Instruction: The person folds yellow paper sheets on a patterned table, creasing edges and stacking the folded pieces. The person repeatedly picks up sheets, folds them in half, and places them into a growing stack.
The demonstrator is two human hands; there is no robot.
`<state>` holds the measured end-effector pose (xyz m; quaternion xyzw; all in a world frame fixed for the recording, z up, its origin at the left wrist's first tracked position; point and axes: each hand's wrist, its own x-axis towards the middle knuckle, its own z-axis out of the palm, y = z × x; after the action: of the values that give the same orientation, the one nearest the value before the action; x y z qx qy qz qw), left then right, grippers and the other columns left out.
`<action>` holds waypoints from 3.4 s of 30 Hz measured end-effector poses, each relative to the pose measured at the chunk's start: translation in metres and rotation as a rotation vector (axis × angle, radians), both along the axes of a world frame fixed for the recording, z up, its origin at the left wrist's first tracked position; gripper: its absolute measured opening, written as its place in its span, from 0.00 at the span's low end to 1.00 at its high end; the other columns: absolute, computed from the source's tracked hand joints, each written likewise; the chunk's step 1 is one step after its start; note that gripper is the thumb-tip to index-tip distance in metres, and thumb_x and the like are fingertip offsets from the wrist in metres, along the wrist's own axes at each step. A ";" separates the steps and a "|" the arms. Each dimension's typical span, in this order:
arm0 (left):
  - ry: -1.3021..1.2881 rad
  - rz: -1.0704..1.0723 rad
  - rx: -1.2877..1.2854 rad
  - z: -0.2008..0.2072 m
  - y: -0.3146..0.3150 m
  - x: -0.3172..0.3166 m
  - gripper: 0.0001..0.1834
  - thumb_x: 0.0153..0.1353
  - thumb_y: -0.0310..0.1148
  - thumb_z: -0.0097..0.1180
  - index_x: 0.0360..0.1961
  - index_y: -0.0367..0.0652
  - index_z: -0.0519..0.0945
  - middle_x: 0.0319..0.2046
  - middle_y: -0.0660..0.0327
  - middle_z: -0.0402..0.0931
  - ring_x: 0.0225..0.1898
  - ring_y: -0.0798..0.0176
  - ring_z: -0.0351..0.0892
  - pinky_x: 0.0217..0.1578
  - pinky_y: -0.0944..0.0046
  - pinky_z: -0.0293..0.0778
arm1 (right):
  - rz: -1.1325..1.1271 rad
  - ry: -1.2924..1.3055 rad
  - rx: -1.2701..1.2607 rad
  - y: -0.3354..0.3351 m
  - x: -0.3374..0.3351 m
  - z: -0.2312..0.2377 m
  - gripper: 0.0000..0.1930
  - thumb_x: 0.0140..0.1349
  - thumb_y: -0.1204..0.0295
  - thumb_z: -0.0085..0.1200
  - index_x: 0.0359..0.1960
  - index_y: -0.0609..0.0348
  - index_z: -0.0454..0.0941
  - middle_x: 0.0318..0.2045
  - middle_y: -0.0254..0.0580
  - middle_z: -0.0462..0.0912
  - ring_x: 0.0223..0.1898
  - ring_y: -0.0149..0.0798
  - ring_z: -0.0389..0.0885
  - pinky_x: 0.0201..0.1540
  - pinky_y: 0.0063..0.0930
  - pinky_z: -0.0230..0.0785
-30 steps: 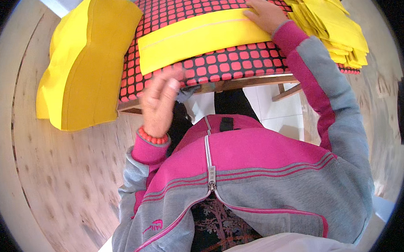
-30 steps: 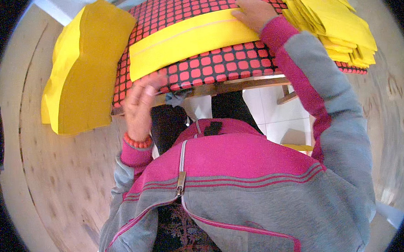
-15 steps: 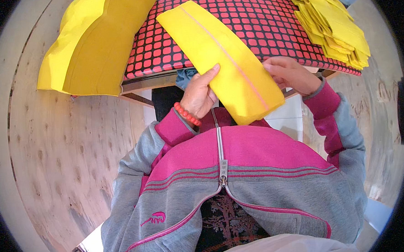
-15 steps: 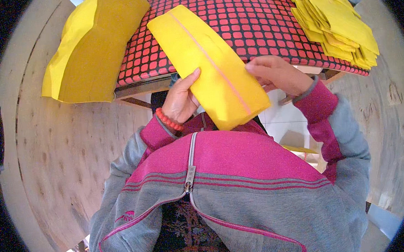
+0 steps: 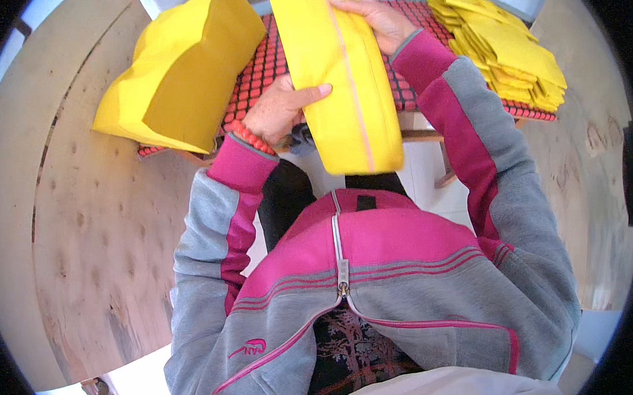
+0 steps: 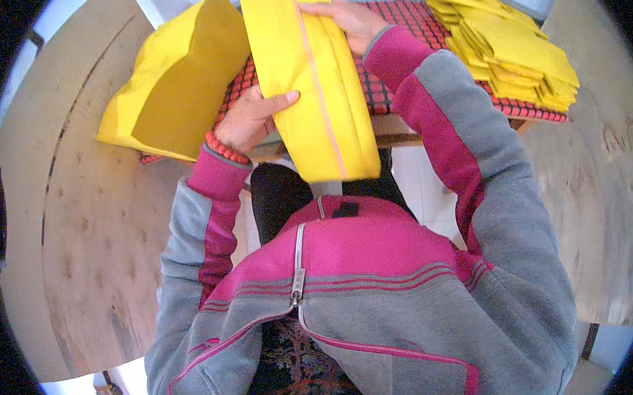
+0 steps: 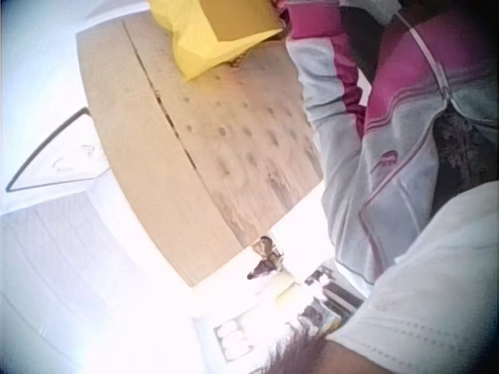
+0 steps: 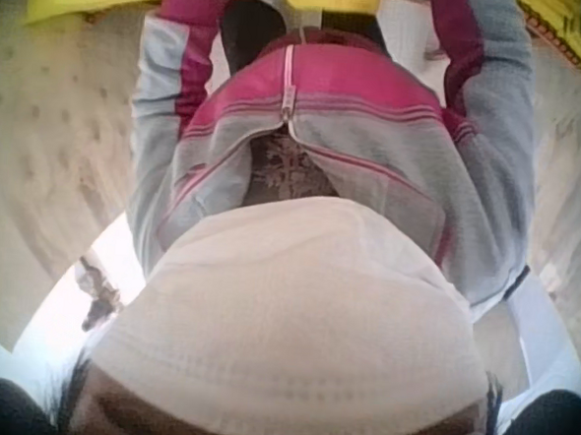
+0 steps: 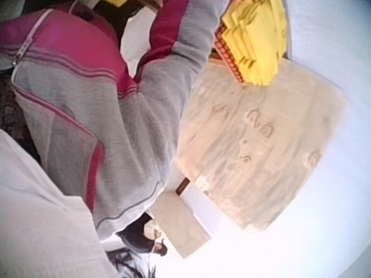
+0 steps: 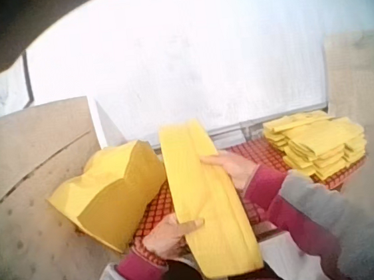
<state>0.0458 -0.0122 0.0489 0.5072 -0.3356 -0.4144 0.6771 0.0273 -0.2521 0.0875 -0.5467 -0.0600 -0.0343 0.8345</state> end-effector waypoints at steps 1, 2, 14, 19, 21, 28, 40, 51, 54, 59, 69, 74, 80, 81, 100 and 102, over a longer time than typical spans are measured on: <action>-0.128 0.012 0.005 0.014 -0.006 0.013 0.19 0.68 0.30 0.58 0.59 0.36 0.76 0.51 0.59 0.81 0.49 0.65 0.82 0.53 0.63 0.78 | -0.018 -0.193 -0.081 -0.004 -0.001 0.021 0.21 0.70 0.67 0.54 0.61 0.64 0.71 0.51 0.46 0.83 0.48 0.40 0.85 0.54 0.36 0.79; -0.208 0.021 -0.026 0.025 -0.010 0.024 0.19 0.68 0.31 0.59 0.58 0.37 0.77 0.50 0.61 0.82 0.48 0.68 0.82 0.52 0.64 0.77 | 0.004 -0.283 -0.124 -0.008 -0.001 0.044 0.21 0.71 0.67 0.52 0.61 0.64 0.70 0.54 0.46 0.81 0.51 0.40 0.83 0.55 0.37 0.78; -0.652 0.136 0.230 -0.007 -0.063 0.123 0.19 0.68 0.32 0.60 0.58 0.36 0.78 0.51 0.62 0.82 0.50 0.66 0.80 0.54 0.64 0.74 | -0.036 -0.454 -0.144 -0.026 0.016 0.039 0.22 0.73 0.69 0.49 0.64 0.68 0.67 0.57 0.46 0.78 0.56 0.38 0.79 0.59 0.34 0.75; -0.411 0.066 0.167 -0.026 -0.066 0.119 0.21 0.68 0.33 0.59 0.59 0.36 0.76 0.55 0.60 0.79 0.53 0.65 0.79 0.55 0.63 0.74 | -0.192 -0.350 -0.328 -0.041 0.039 -0.003 0.22 0.75 0.64 0.45 0.65 0.63 0.69 0.61 0.45 0.77 0.60 0.42 0.76 0.59 0.38 0.72; -0.280 0.088 0.111 -0.023 -0.064 0.111 0.21 0.68 0.32 0.59 0.59 0.36 0.76 0.54 0.58 0.80 0.52 0.64 0.80 0.54 0.63 0.75 | -0.204 -0.327 -0.305 -0.054 0.052 -0.010 0.21 0.74 0.65 0.49 0.62 0.65 0.70 0.57 0.43 0.80 0.54 0.38 0.81 0.56 0.33 0.76; 0.075 0.084 0.185 -0.049 -0.052 0.078 0.23 0.66 0.31 0.60 0.59 0.31 0.73 0.52 0.55 0.80 0.47 0.63 0.84 0.50 0.63 0.79 | -0.132 0.350 -0.060 -0.073 0.053 -0.085 0.22 0.72 0.66 0.51 0.62 0.64 0.69 0.55 0.45 0.81 0.52 0.38 0.82 0.57 0.35 0.77; -1.463 0.503 0.636 -0.026 -0.030 0.045 0.26 0.58 0.47 0.64 0.50 0.37 0.79 0.33 0.51 0.82 0.34 0.46 0.82 0.35 0.51 0.78 | -0.238 0.441 -0.717 -0.126 0.016 -0.074 0.19 0.69 0.58 0.55 0.51 0.62 0.77 0.44 0.41 0.85 0.42 0.37 0.85 0.48 0.29 0.80; -1.585 0.122 0.351 -0.048 -0.058 0.042 0.36 0.69 0.51 0.49 0.72 0.42 0.61 0.71 0.42 0.54 0.74 0.39 0.50 0.70 0.35 0.46 | -0.220 -0.739 -1.356 -0.056 0.050 -0.089 0.22 0.72 0.59 0.46 0.60 0.58 0.75 0.60 0.50 0.77 0.62 0.52 0.73 0.64 0.43 0.63; -1.562 0.064 0.425 -0.049 -0.057 0.044 0.36 0.69 0.51 0.48 0.72 0.42 0.61 0.71 0.42 0.55 0.74 0.38 0.49 0.70 0.35 0.46 | -0.069 -0.800 -1.476 -0.045 0.061 -0.094 0.23 0.73 0.58 0.44 0.64 0.57 0.72 0.66 0.48 0.71 0.68 0.49 0.67 0.69 0.47 0.57; -1.521 0.064 0.443 -0.050 -0.057 0.043 0.39 0.67 0.55 0.51 0.70 0.39 0.63 0.70 0.39 0.55 0.74 0.39 0.49 0.71 0.36 0.45 | 0.072 -0.668 -1.511 -0.056 0.080 -0.105 0.26 0.75 0.53 0.38 0.68 0.51 0.69 0.71 0.45 0.64 0.73 0.46 0.59 0.73 0.52 0.48; -1.439 0.016 0.504 -0.040 -0.057 0.041 0.46 0.60 0.56 0.58 0.74 0.44 0.59 0.75 0.43 0.47 0.76 0.41 0.46 0.72 0.38 0.42 | -0.056 -0.623 -1.609 -0.095 0.129 -0.114 0.26 0.75 0.52 0.36 0.68 0.48 0.69 0.72 0.41 0.63 0.74 0.48 0.57 0.73 0.55 0.45; -1.410 0.013 0.490 -0.040 -0.058 0.043 0.46 0.60 0.57 0.57 0.73 0.44 0.60 0.75 0.43 0.48 0.76 0.41 0.47 0.72 0.38 0.42 | -0.153 -0.669 -1.633 -0.116 0.164 -0.122 0.26 0.75 0.52 0.37 0.67 0.50 0.70 0.70 0.42 0.66 0.73 0.48 0.59 0.73 0.50 0.48; -1.398 0.016 0.485 -0.040 -0.057 0.042 0.45 0.61 0.56 0.57 0.74 0.44 0.59 0.75 0.43 0.48 0.76 0.41 0.47 0.72 0.39 0.43 | -0.318 -0.629 -1.621 -0.138 0.200 -0.135 0.26 0.75 0.53 0.38 0.64 0.57 0.72 0.64 0.48 0.73 0.69 0.48 0.66 0.71 0.40 0.54; -1.408 0.013 0.494 -0.040 -0.057 0.042 0.45 0.61 0.55 0.57 0.74 0.44 0.59 0.75 0.43 0.48 0.76 0.41 0.47 0.72 0.39 0.43 | -0.361 -0.632 -1.627 -0.139 0.202 -0.134 0.26 0.75 0.53 0.39 0.63 0.58 0.73 0.63 0.48 0.75 0.67 0.48 0.68 0.70 0.38 0.57; -0.692 0.133 0.096 -0.021 -0.069 0.105 0.24 0.71 0.38 0.48 0.59 0.28 0.75 0.57 0.40 0.75 0.62 0.44 0.72 0.64 0.54 0.65 | -0.102 -0.496 -1.488 -0.124 0.181 -0.135 0.31 0.76 0.51 0.37 0.67 0.64 0.68 0.70 0.55 0.64 0.72 0.51 0.60 0.75 0.39 0.47; -0.856 0.036 0.070 -0.025 -0.095 0.116 0.24 0.72 0.38 0.48 0.61 0.30 0.73 0.60 0.38 0.72 0.64 0.43 0.69 0.65 0.54 0.64 | -0.086 -0.507 -1.413 -0.126 0.182 -0.136 0.30 0.76 0.51 0.37 0.67 0.64 0.68 0.71 0.53 0.63 0.73 0.50 0.59 0.75 0.39 0.45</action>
<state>0.1619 -0.1074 0.0234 0.6619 -0.5631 -0.1660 0.4661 0.2093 -0.3782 -0.0488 -0.9294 -0.2364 -0.1449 0.2434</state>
